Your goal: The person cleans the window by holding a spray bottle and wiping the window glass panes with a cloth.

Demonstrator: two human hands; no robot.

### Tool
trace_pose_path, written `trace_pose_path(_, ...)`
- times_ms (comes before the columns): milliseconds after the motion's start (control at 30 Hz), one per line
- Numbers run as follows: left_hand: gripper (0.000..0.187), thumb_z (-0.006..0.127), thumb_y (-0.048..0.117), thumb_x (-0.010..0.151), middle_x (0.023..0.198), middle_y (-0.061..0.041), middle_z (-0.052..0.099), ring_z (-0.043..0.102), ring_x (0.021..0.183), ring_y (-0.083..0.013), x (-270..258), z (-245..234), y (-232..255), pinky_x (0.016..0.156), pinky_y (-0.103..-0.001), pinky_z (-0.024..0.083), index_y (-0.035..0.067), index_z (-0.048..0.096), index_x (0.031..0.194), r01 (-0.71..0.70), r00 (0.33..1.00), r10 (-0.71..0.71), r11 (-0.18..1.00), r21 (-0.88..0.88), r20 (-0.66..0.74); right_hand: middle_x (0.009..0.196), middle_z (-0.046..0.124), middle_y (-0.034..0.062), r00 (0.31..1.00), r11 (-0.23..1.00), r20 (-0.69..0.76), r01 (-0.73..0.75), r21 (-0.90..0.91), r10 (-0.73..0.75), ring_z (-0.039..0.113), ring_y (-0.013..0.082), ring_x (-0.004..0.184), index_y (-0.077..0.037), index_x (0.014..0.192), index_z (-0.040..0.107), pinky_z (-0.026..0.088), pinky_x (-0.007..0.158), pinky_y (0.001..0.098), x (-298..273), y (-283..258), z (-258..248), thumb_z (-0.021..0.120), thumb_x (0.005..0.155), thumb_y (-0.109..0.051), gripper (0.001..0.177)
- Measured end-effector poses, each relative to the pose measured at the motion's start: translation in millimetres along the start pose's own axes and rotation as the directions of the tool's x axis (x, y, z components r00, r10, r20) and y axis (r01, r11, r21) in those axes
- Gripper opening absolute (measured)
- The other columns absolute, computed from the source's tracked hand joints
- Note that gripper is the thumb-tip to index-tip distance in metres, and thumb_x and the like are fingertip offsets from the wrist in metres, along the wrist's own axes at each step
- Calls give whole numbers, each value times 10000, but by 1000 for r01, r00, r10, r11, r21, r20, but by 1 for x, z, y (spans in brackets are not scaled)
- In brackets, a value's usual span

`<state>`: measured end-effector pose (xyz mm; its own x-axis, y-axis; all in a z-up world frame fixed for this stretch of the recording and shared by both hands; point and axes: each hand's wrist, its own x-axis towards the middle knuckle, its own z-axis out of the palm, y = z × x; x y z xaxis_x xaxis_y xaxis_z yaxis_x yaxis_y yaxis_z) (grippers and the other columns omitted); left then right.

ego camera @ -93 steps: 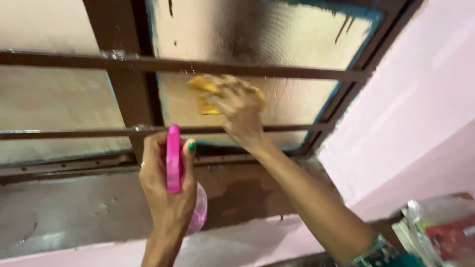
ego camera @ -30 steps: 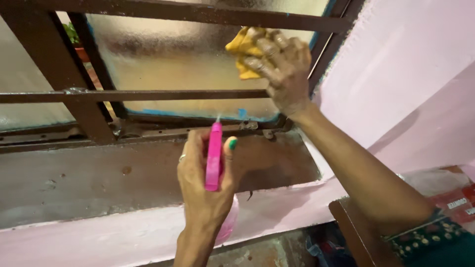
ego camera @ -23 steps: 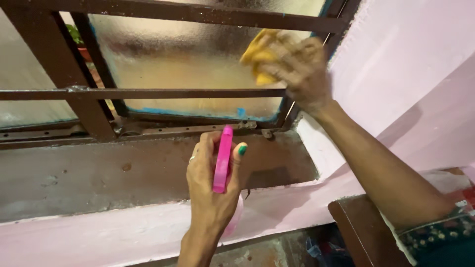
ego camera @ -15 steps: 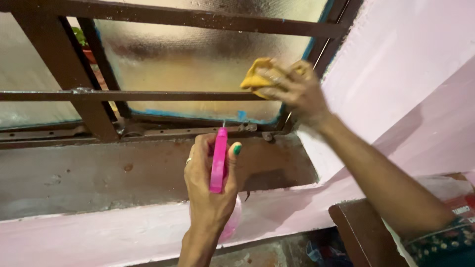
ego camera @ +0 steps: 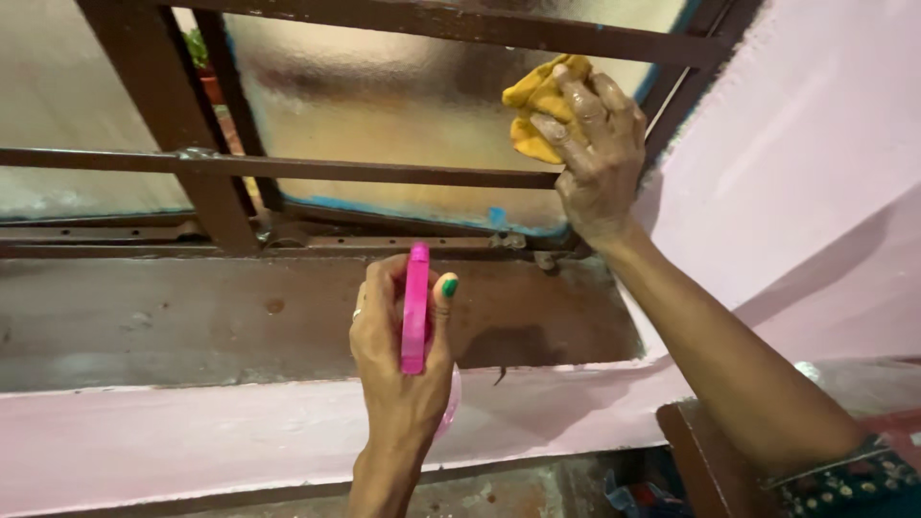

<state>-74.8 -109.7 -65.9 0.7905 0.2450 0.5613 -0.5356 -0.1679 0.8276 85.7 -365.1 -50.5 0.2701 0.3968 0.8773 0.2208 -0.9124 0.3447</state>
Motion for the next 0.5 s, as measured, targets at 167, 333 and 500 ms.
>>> trace_pose_path(167, 231, 709, 223, 973, 762, -53, 599, 517, 628, -133, 11, -14, -8, 571, -318, 431, 25, 607, 1033, 123, 992, -122, 991, 48, -24, 1388, 675, -70, 933, 935, 79, 346, 79, -352, 560, 208, 1277, -361, 1068, 798, 444, 1070, 389, 28, 0, 10, 769, 999, -307, 92)
trace_pose_path(333, 202, 691, 193, 988, 700, -16, 556, 454, 565, -89, 16, -23, -12, 496, -292, 381, 19, 588, 983, 115, 992, -114, 993, 2, -49, 1425, 703, -92, 984, 983, -2, 180, -36, -181, 522, 173, 1316, -377, 1081, 818, 376, 1087, 355, 32, -22, 26, 753, 1044, -275, 127)
trace_pose_path(500, 183, 705, 186, 962, 741, -23, 644, 571, 592, -90, 22, -30, -17, 543, -267, 475, 29, 614, 985, 149, 989, -149, 989, 13, -2, 1419, 687, -90, 862, 878, 193, 433, 202, -469, 533, 155, 1282, -344, 1036, 786, 384, 1141, 363, 47, -38, 46, 730, 1004, -263, 104)
